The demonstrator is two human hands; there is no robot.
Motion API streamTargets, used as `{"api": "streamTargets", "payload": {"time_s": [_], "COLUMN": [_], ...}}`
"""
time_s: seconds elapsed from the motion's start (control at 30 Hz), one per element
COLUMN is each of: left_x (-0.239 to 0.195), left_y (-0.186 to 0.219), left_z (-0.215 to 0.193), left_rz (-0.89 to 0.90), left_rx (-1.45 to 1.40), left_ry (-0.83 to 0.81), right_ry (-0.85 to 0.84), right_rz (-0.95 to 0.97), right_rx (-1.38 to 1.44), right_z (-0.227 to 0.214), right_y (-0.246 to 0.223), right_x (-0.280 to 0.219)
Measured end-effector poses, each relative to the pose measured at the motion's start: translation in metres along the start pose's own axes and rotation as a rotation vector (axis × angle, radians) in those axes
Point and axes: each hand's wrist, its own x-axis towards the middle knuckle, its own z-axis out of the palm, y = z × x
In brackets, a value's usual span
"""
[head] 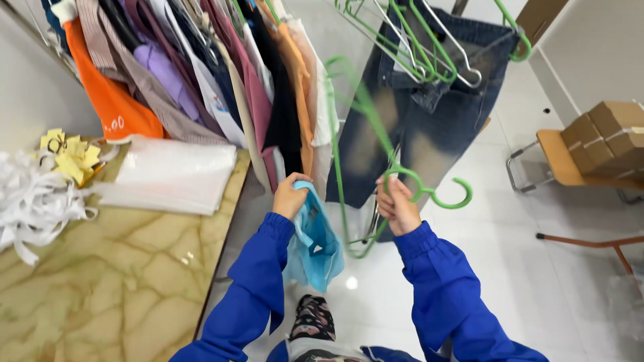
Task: The person picks up folded t-shirts from a table, unfolds them, places them on hangers, and hangs them on a clothing rack. They handle an orange t-shirt, a white t-shirt, a light blue t-shirt, a gray t-shirt, and a blue and white jacket.
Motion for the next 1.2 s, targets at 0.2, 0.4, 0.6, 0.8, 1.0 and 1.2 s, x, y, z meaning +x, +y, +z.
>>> {"api": "streamTargets", "payload": {"time_s": [0.2,0.4,0.6,0.8,1.0,1.2], "left_x": [-0.039,-0.061,-0.032,-0.083,-0.091,-0.139], "left_y": [-0.037,0.012,-0.044,-0.014,-0.006,0.051], "left_z": [0.023,0.009,-0.077,-0.065,0.005,-0.023], "left_rz": [-0.061,-0.022,0.069,0.193,0.314,0.512], "left_rx": [-0.017,-0.346,-0.001,0.742,0.591,0.693], "left_ry": [-0.095,-0.114,-0.035,0.113,-0.032,-0.027], "right_ry": [-0.120,0.084,-0.099,-0.406,-0.434,-0.261], "right_rz": [-0.068,0.047,0.122,0.226,0.022,-0.168], "right_rx": [0.231,-0.577,-0.964,-1.591,-1.657,-1.566], "right_z": [-0.029,-0.102,-0.110,-0.035,0.067,-0.020], "right_y": [0.061,0.186,0.079,-0.028,-0.074,-0.035], "right_x": [-0.037,-0.069,-0.060,-0.058,-0.083,-0.055]}}
